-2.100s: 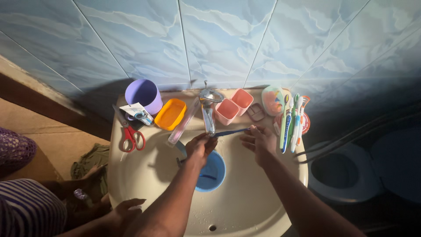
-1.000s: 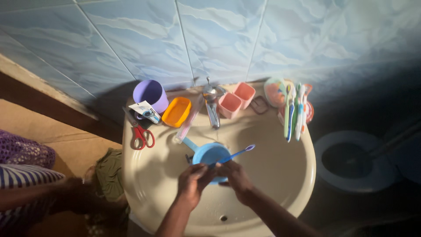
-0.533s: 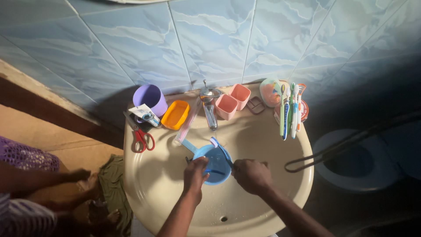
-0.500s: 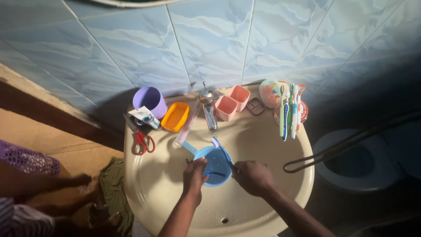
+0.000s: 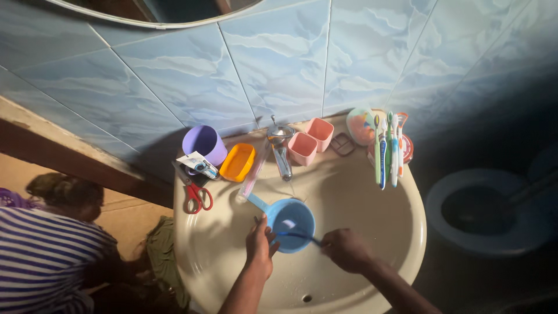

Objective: The person organizes items on a bathroom sink, moving a phone and scissors aside, then rinsing and arranging multiple toothbrushes and a small container on the sink ledge.

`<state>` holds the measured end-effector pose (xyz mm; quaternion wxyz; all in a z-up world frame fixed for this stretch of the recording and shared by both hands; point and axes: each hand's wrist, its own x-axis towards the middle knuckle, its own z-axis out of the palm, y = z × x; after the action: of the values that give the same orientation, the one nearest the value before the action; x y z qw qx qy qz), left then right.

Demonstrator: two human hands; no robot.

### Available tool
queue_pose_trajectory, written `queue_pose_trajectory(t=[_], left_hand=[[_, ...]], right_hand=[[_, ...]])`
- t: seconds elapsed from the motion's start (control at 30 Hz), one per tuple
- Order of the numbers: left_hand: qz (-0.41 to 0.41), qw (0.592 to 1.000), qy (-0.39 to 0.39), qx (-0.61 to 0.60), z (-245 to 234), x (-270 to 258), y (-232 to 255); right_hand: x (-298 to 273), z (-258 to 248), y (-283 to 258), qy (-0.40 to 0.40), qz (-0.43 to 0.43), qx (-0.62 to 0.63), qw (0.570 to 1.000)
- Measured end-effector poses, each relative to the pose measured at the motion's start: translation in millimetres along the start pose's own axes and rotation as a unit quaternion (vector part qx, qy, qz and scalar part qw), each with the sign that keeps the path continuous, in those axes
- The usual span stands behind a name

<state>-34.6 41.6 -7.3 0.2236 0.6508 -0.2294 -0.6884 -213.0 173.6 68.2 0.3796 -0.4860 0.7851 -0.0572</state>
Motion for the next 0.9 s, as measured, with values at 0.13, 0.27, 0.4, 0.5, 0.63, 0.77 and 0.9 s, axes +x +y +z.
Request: queue_pose_trajectory(t=[0.13, 0.27, 0.4, 0.5, 0.63, 0.77, 0.9], left_hand=[[0.024, 1.000, -0.015, -0.014, -12.6, 19.8, -12.7], [0.011, 0.999, -0.025, -0.017, -11.3, 41.2, -17.0], [-0.008, 1.000, -0.024, -0.017, -15.1, 43.7, -29.3], [-0.015, 0.999, -0.035, -0.009, -12.8, 46.0, -26.9], [-0.011, 0.999, -0.035, 0.011, -14.4, 29.1, -25.4], [-0.014, 0.999, -0.031, 0.025, -11.4, 17.7, -20.4], [-0.012, 0.997, -0.064, 0.034, -15.3, 19.9, -18.5]], right_hand=[[5.5, 9.3, 15.0, -0.024, -0.007, -0.061, 0.998], [17.1, 28.2, 33.3, 0.035, -0.040, 0.041, 0.998], [18.8, 45.8, 42.0, 0.052, -0.033, -0.090, 0.994], [26.9, 40.3, 47.4, 0.079, -0.058, 0.016, 0.995], [10.5, 44.7, 37.9, 0.072, -0.011, 0.043, 0.996], [-3.1, 7.3, 49.1, 0.234, -0.119, 0.201, 0.944], [-9.8, -35.2, 79.9, 0.311, -0.150, 0.438, 0.830]])
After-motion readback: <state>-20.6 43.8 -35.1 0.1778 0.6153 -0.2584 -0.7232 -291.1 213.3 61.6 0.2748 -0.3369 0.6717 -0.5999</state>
